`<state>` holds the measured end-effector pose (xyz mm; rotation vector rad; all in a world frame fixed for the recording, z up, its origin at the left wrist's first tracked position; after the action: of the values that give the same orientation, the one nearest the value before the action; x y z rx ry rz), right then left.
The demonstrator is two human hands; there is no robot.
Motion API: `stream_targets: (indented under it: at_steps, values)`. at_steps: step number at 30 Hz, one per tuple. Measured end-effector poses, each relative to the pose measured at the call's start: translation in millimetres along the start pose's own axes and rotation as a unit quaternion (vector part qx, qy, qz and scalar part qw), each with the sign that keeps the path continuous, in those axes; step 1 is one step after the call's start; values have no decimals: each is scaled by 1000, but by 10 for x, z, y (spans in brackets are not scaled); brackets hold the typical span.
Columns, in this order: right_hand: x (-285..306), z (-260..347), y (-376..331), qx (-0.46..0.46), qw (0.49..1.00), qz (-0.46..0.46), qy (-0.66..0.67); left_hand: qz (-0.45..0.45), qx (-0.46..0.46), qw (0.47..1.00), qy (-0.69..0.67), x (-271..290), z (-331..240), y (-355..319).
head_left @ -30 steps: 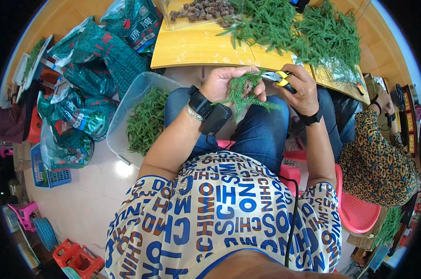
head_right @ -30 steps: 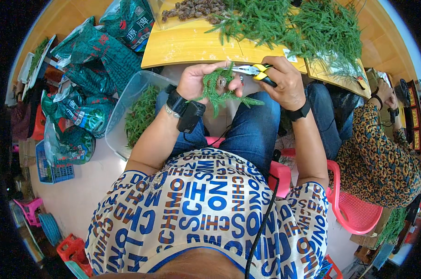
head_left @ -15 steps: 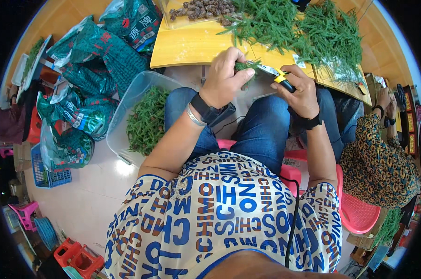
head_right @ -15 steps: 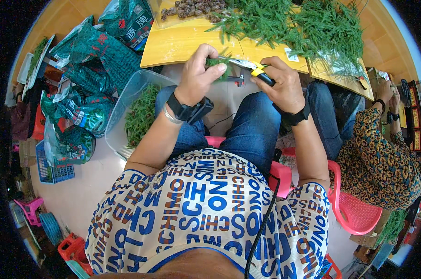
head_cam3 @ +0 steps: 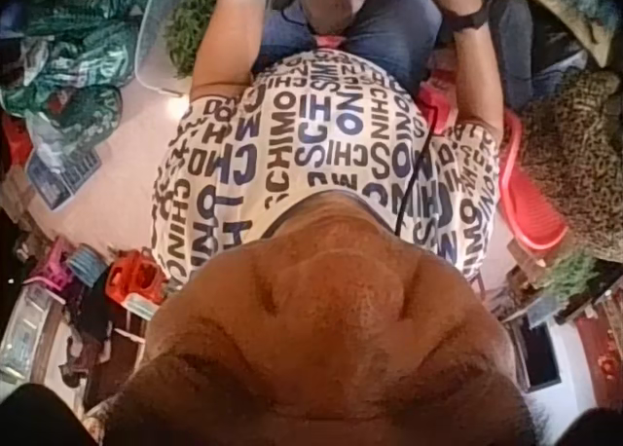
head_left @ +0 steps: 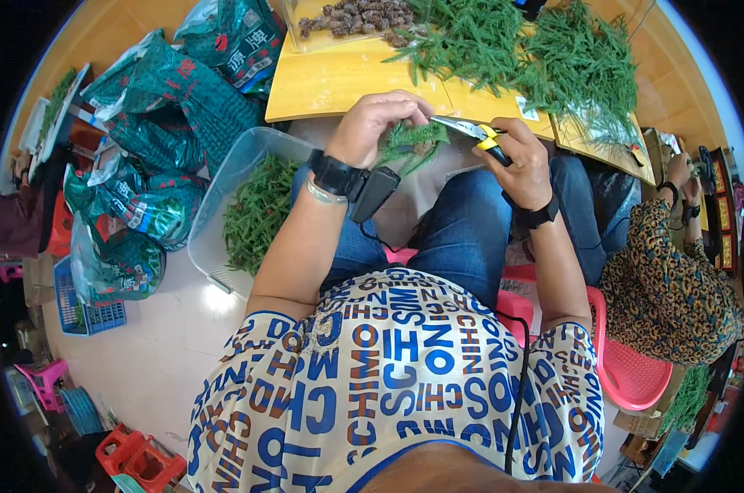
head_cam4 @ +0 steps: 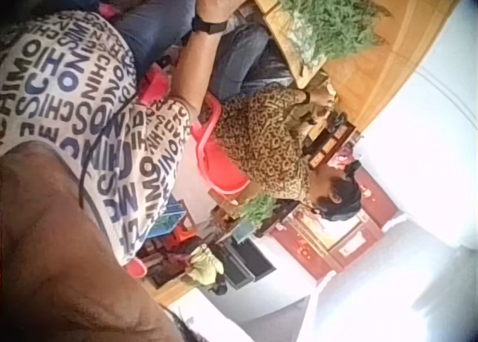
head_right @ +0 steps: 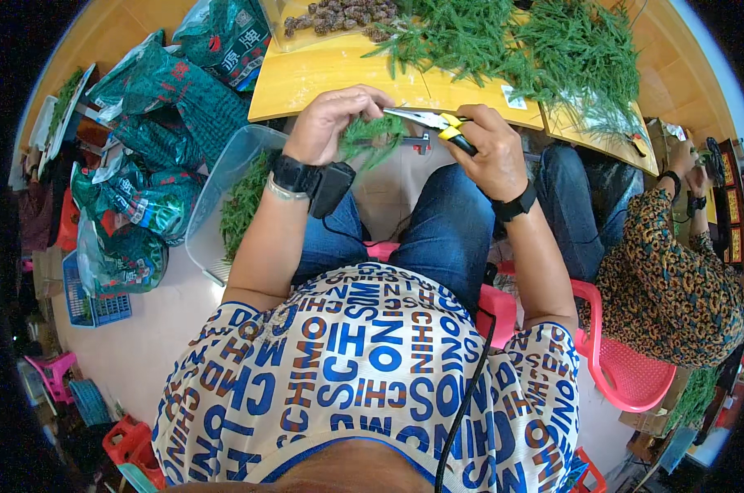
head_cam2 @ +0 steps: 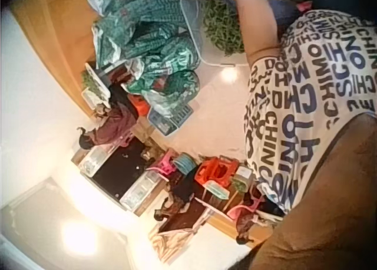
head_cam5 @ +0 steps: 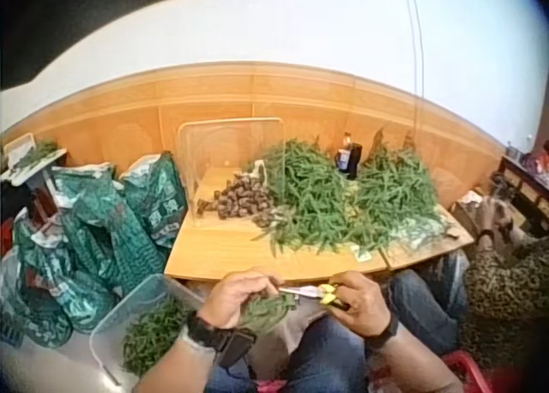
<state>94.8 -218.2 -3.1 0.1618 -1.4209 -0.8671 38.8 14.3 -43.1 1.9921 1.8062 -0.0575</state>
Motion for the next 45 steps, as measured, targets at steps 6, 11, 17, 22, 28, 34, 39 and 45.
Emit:
stream_targets:
  at_steps: [6,11,17,22,28,34,39,45]
  values:
    - [-5,-85,66,23,999,-27,-15,52,114,932,-341,-302,213,-52]
    - [22,-118,88,42,998,-38,-33,122,105,914,-372,-252,358,-14]
    - [46,-63,82,33,998,-23,-47,-6,85,971,-224,-169,333,-24]
    - [1,75,19,-83,995,18,44,-144,-85,936,311,-189,30,-35]
    - [-50,135,-21,-162,977,33,136,-181,-200,819,507,-215,-122,-63]
    - [1,116,-22,-129,987,38,92,-114,-28,993,-14,-101,14,-7]
    - [28,107,-30,-59,998,20,9,-22,119,959,-255,-97,141,-40]
    - [104,61,-23,-4,999,8,-34,67,61,964,-251,-100,224,-20]
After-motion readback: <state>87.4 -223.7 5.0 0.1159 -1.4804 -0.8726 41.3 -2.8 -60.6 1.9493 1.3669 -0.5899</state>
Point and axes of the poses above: each hand's wrist, its own y-axis towards the middle knuckle, its own x-axis out of the back of the hand, z = x × y, the point moved 3 cm from there along y, towards the middle knuckle, and after that the axes turned 3 degrees about -y, right-handed, at the moved point
